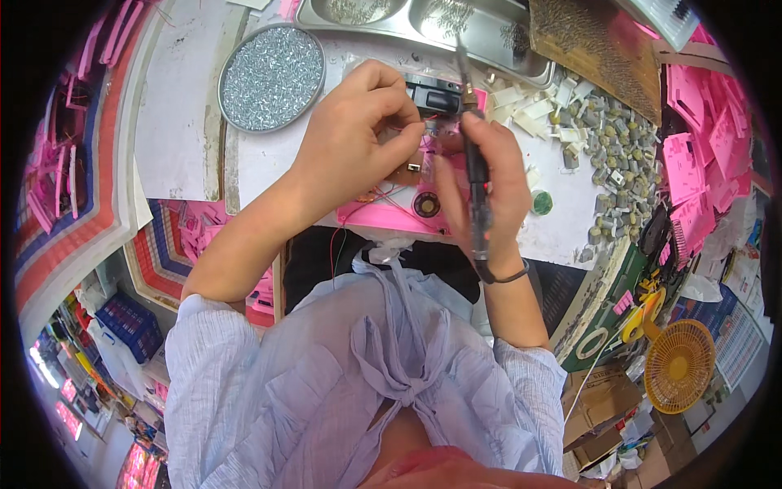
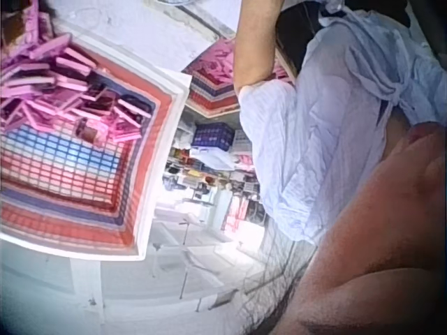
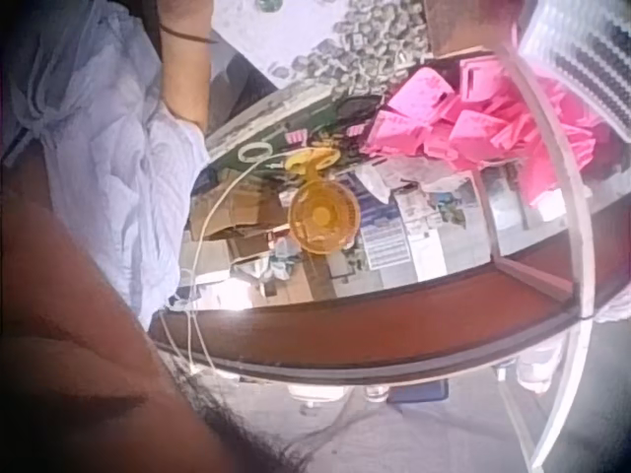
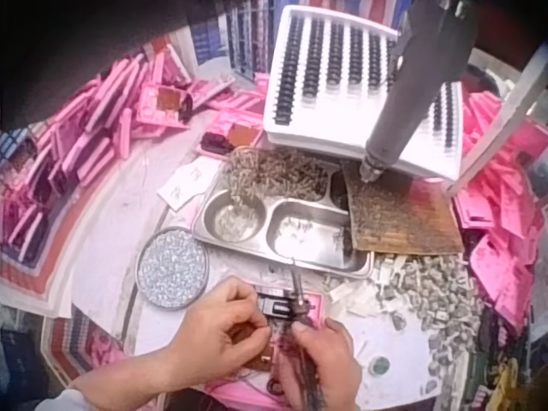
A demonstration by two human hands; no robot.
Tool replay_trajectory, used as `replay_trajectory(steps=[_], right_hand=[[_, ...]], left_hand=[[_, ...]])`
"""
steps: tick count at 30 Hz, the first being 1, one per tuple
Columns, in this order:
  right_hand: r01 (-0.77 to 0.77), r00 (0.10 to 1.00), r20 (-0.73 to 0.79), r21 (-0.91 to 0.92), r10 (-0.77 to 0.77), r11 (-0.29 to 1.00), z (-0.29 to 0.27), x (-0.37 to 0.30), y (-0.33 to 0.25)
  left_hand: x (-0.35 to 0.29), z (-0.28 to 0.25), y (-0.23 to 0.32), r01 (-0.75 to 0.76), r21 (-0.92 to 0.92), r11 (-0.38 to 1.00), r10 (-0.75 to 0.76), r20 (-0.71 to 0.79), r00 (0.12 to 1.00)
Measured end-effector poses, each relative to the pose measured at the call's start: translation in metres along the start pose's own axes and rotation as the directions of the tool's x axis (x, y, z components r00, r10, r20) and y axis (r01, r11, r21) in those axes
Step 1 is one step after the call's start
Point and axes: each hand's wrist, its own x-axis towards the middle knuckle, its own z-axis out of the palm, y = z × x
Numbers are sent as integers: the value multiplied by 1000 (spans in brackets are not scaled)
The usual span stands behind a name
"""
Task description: Assembling a pink electronic device by soldering wires, installing a motor and circuit board, and screwing the case together.
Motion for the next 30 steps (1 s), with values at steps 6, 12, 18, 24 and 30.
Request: replay_trajectory(steps=[6,12,18,24,30], right_hand=[[65,997,-48,124,-59,990,-40,7,10],[66,998,-25,205,-62,977,-51,3,5],[115,989,76,148,-127,982,-48,3,6],[160,980,99,137,-174,978,-41,9,4],[121,984,115,117,-135,986,-43,9,4]], left_hand=[[-2,3,4,27,48,998,-27,1,1000],[-3,4,1,38,20,999,-37,-32,999],[-1,5,1,48,9,999,-48,-52,998],[-1,4,-1,11,25,1000,-9,-55,998],[-3,6,-2,48,-17,999,-49,-69,996]])
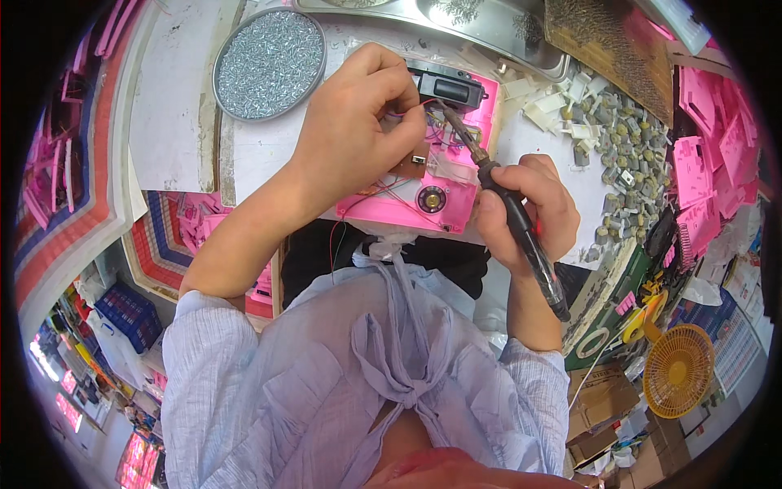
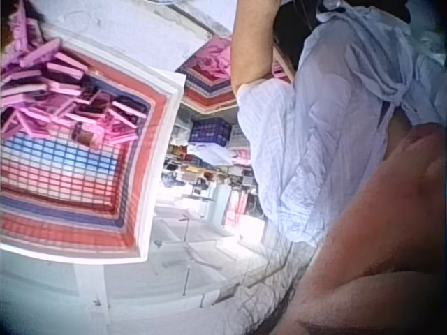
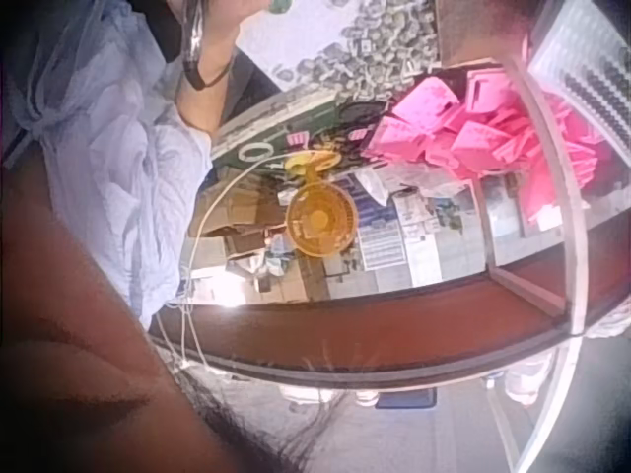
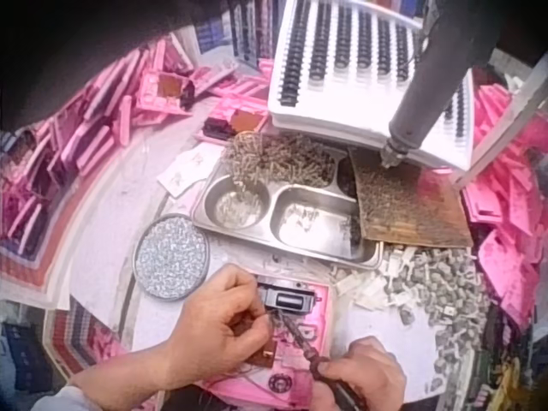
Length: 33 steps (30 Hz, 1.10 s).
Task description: Assembling a pink electronic device by soldering wires, installing a motor and circuit board, and screwing the case together.
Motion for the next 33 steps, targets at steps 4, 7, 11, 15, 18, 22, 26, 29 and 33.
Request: replay_trajectory(steps=[4,7,11,15,18,22,26,29,33], right_hand=[[25,999,-22,-6,-25,1000,2,2,0],[85,996,20,-21,-84,996,1,3,2],[170,985,22,-43,-169,985,3,3,5],[131,991,25,-35,-130,991,0,1,5],[93,996,-3,-27,-93,995,0,1,4],[86,996,-21,-19,-86,996,2,1,4],[77,997,2,-13,-76,997,-1,3,2],[86,996,2,2,-86,996,-3,3,4],[80,997,6,2,-80,997,-4,3,4]], left_hand=[[0,0,0,-13,10,1000,13,-5,1000],[0,0,-1,-3,-7,1000,3,-6,1000],[0,0,1,-3,-2,1000,3,-13,1000],[0,0,0,-13,-5,1000,13,-18,1000],[0,0,1,-14,8,1000,14,-14,1000],[-1,-2,2,0,39,999,-1,36,999],[0,-3,1,-40,70,997,38,23,999],[0,-1,0,-82,97,992,84,-11,996],[0,2,1,-59,105,993,64,-39,997]])
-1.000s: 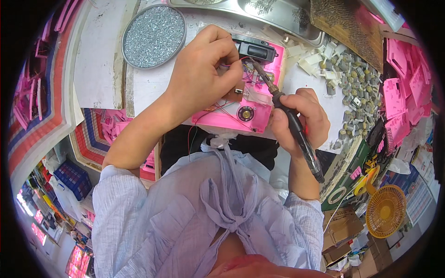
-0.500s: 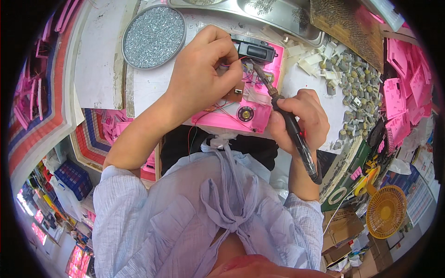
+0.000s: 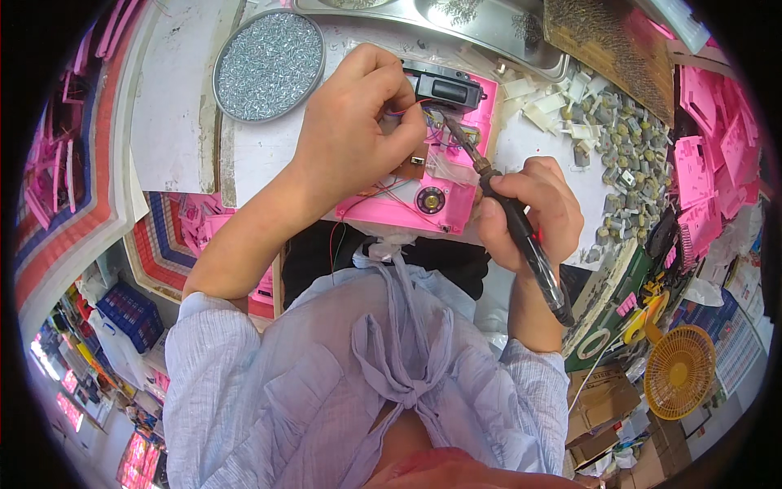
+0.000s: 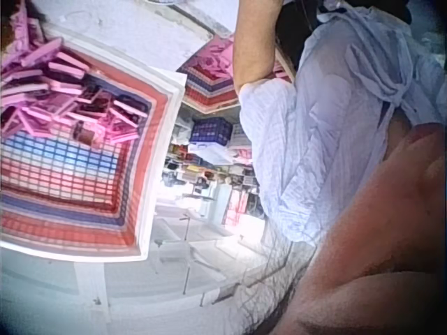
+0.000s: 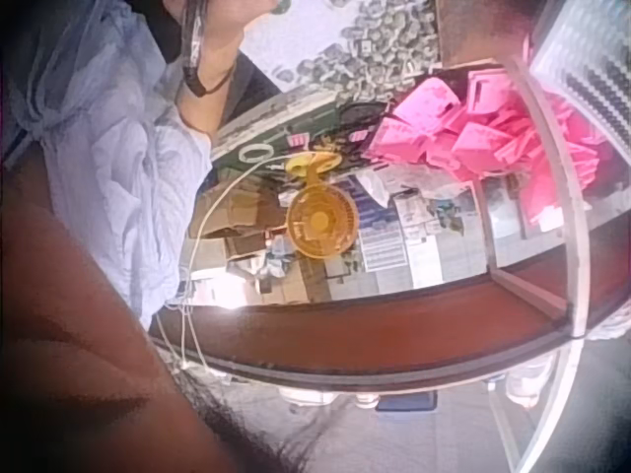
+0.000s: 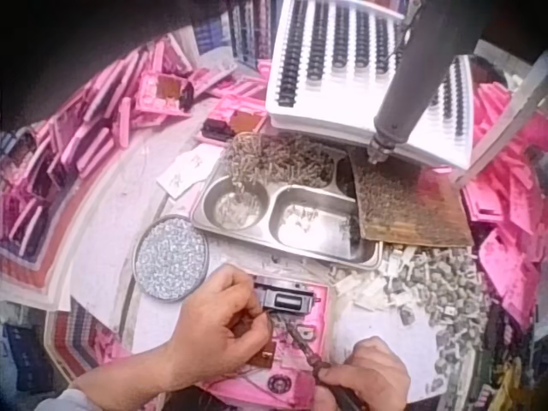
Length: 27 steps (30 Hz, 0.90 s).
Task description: Assembling a pink electronic device by soldering wires, installing a motor and circuit board, and screwing the case together.
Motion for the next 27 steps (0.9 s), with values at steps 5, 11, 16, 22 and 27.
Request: replay_trajectory(steps=[5,11,16,22,27], right_hand=[[33,999,38,-8,-32,999,2,-1,4],[64,998,8,-13,-64,998,7,3,7],[61,998,15,-7,-61,998,9,3,8],[45,999,17,-14,-45,999,9,4,7],[46,999,11,-7,-46,999,9,5,8]], left_hand=[[0,2,-1,-47,51,998,48,-23,999],[0,3,0,-53,68,996,55,-36,998],[-1,4,0,-48,77,996,51,-42,998],[1,5,0,-86,105,991,93,-57,994],[0,6,2,-86,129,988,94,-63,994]])
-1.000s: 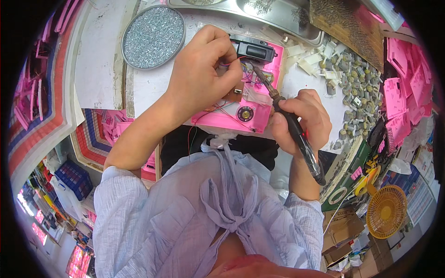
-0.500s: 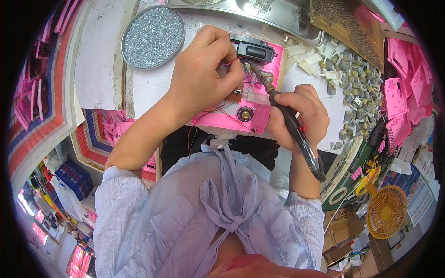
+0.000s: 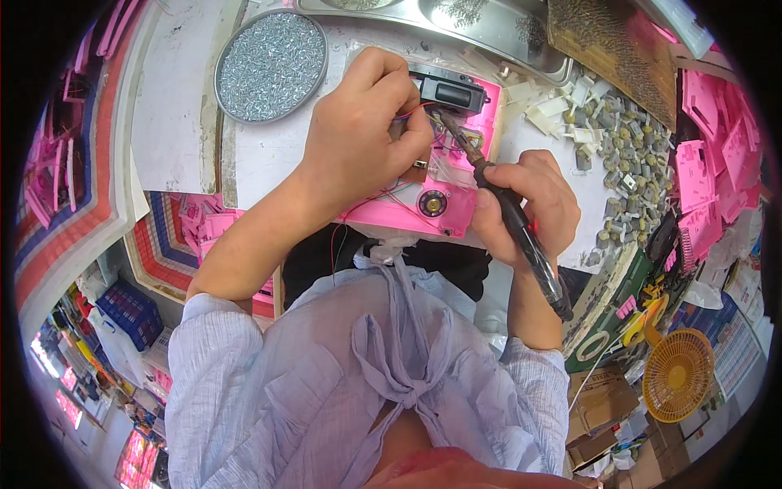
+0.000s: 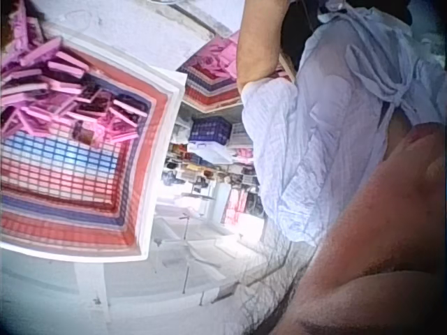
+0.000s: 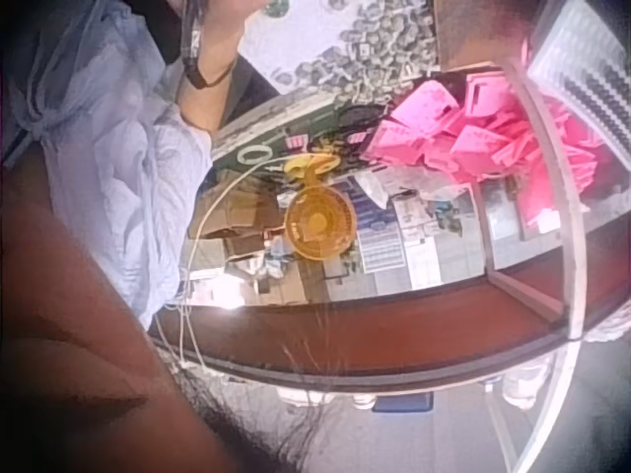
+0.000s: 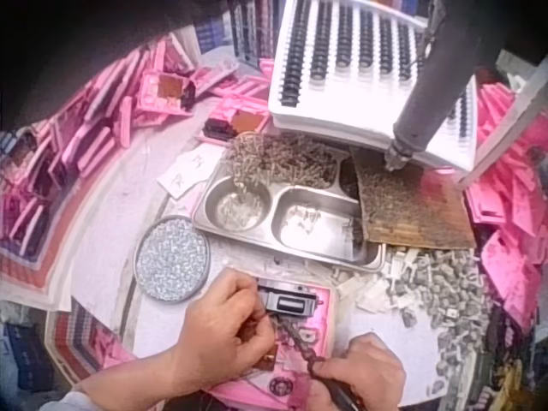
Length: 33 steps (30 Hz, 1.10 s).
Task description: Assembling a pink electronic device by soldering wires, installing a motor and circuit board, and screwing the case together.
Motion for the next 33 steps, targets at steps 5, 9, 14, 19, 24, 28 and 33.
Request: replay_trajectory(steps=[5,9,14,19,24,28,33], right_hand=[[-61,998,-8,-22,60,998,-2,1,-4],[-18,1000,-1,-10,18,1000,-1,-2,-1],[-29,1000,2,-7,29,1000,-3,-4,-3],[-66,998,-12,-19,66,998,-8,-4,-7],[-55,998,-13,-16,55,998,-10,-5,-8],[-55,998,-25,-17,54,998,-13,-6,-8],[-45,998,-32,-9,45,999,-13,-9,-6]], left_hand=[[-2,2,0,-12,22,1000,12,-11,1000],[-2,2,0,-22,26,999,22,-20,1000],[-3,2,1,-18,26,1000,18,-22,1000],[-3,3,-1,-36,34,999,37,-24,999],[-4,2,-1,-25,40,999,26,-20,999],[-3,2,0,-17,28,999,17,-7,1000],[-4,1,0,3,23,1000,-3,5,1000]])
